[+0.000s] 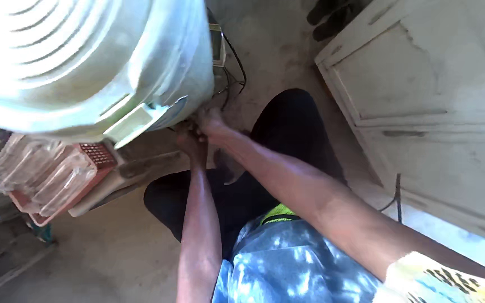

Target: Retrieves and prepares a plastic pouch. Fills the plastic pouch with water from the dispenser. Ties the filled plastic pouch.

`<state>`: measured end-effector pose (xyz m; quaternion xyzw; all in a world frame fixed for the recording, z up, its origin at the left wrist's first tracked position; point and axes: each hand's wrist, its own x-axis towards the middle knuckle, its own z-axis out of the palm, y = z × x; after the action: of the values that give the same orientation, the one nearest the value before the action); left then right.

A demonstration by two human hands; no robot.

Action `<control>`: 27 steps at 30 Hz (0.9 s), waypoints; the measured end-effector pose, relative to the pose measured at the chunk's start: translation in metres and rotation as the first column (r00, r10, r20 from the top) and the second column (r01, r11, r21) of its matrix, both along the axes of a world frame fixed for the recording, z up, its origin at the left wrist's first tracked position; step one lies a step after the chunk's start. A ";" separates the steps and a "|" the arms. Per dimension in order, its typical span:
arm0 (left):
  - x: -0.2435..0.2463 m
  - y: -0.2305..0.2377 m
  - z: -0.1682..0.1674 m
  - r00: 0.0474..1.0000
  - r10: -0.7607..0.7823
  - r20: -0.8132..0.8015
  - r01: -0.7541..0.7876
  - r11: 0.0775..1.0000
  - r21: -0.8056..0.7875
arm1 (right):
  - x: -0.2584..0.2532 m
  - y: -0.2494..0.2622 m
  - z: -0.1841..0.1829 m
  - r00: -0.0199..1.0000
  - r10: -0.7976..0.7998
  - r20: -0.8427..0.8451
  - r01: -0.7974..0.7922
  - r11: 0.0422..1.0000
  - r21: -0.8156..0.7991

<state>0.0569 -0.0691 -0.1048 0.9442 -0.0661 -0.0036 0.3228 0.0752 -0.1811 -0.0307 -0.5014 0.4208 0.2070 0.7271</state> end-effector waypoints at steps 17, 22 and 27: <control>0.000 0.006 -0.014 0.992 0.119 0.038 -0.084 0.861 -0.501 | -0.004 -0.008 -0.004 0.984 0.177 -0.027 -0.170 0.970 0.172; 0.001 -0.008 0.002 0.993 0.116 -0.024 -0.118 0.954 -0.274 | 0.012 -0.025 -0.016 0.955 0.295 -0.017 -0.289 0.946 0.144; 0.012 -0.009 -0.006 0.984 0.071 0.161 -0.058 0.995 -0.079 | 0.026 -0.046 -0.010 0.905 0.425 -0.016 -0.423 0.904 0.058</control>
<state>0.0691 -0.0784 -0.1109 0.9303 -0.0618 0.0870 0.3510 0.1012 -0.2268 -0.0403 -0.5583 0.3065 0.3782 0.6719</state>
